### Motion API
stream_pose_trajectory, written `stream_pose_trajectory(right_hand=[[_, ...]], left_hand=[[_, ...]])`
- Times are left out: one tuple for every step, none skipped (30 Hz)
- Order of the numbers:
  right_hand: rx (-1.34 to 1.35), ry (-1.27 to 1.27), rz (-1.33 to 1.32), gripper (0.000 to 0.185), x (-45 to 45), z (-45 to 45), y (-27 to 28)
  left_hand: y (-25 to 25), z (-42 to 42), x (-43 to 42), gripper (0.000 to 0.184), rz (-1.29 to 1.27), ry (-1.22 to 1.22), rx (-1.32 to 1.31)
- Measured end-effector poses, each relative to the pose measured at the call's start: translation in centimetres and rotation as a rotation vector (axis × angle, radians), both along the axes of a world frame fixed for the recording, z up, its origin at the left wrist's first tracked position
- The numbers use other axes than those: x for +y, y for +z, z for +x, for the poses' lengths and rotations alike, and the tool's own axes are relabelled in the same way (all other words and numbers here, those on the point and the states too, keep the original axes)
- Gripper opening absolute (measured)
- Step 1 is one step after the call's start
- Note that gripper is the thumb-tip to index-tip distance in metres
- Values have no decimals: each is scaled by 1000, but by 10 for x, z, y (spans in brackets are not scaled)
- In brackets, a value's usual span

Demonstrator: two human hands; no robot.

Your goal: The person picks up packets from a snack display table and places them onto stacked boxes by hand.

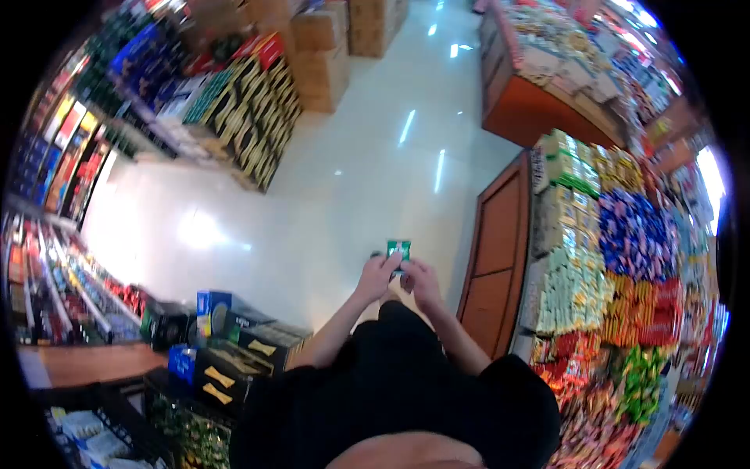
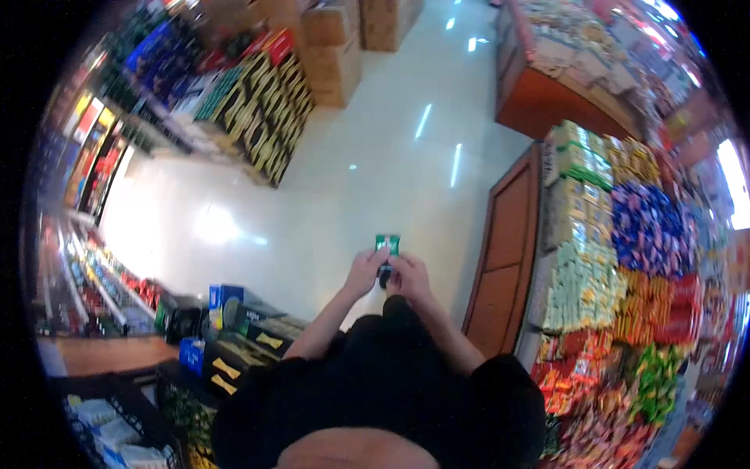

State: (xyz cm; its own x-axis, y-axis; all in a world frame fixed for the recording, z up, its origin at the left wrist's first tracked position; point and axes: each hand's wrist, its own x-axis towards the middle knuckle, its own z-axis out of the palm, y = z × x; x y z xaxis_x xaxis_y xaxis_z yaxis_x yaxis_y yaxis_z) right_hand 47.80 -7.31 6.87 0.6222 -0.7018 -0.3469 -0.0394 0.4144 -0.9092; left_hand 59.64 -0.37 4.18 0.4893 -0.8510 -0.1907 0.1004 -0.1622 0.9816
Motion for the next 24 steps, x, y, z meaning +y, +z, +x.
stream_pose_trajectory(right_hand=[[-73, 63, 50, 20, -15, 20, -3], [-107, 92, 90, 20, -27, 39, -3], [-149, 117, 120, 20, -43, 63, 1], [-169, 152, 126, 20, -58, 85, -1], [-185, 185, 137, 20, -72, 104, -2], [-203, 219, 144, 20, -89, 127, -1], [-170, 255, 112, 20, -104, 148, 0], [-139, 288, 85, 21, -117, 169, -2], [-106, 320, 60, 21, -127, 192, 2], [-85, 333, 46, 23, -136, 212, 3], [-117, 377, 20, 24, -148, 230, 4], [-136, 414, 21, 25, -158, 247, 5], [-164, 447, 12, 26, -169, 268, 7], [-120, 483, -31, 26, -177, 289, 12], [-74, 520, -80, 27, -184, 306, 17], [-26, 554, -136, 27, -192, 321, 20], [-70, 611, -51, 25, -202, 336, 20], [-102, 635, -16, 24, -209, 352, 18], [-130, 660, 21, 24, -214, 366, 14], [-117, 708, 60, 22, -221, 383, 11], [-110, 733, 48, 21, -227, 401, 9], [-103, 757, 34, 20, -233, 419, 6], [-99, 777, 18, 19, -238, 439, 3], [-117, 768, -13, 21, -241, 461, 2]], left_hand=[[10, 18, -7, 44, -6, 26, 9], [0, 34, -16, 43, -46, 44, 118], [-7, 56, -30, 42, -101, 56, 217], [-4, 77, -39, 41, -79, 72, 195], [1, 95, -48, 40, -52, 87, 178], [10, 114, -60, 39, -30, 102, 159], [20, 133, -71, 39, -27, 143, 145], [31, 149, -80, 39, -19, 181, 130], [39, 167, -88, 39, -8, 219, 118], [45, 183, -94, 40, -40, 224, 52], [42, 197, -98, 41, 6, 238, 41], [39, 214, -104, 41, 44, 248, 25], [38, 235, -112, 42, 75, 255, 0], [38, 249, -119, 43, 75, 295, 50], [41, 263, -124, 43, 63, 315, 69], [44, 277, -128, 43, 46, 333, 88], [46, 292, -133, 43, 28, 350, 108], [47, 307, -139, 41, 36, 362, 103], [44, 320, -143, 39, 22, 380, 117], [41, 336, -148, 38, 12, 399, 134], [39, 354, -153, 37, 4, 416, 150], [37, 372, -155, 36, 7, 389, 137], [30, 390, -161, 35, -19, 427, 160], [20, 408, -167, 34, -45, 463, 179]])
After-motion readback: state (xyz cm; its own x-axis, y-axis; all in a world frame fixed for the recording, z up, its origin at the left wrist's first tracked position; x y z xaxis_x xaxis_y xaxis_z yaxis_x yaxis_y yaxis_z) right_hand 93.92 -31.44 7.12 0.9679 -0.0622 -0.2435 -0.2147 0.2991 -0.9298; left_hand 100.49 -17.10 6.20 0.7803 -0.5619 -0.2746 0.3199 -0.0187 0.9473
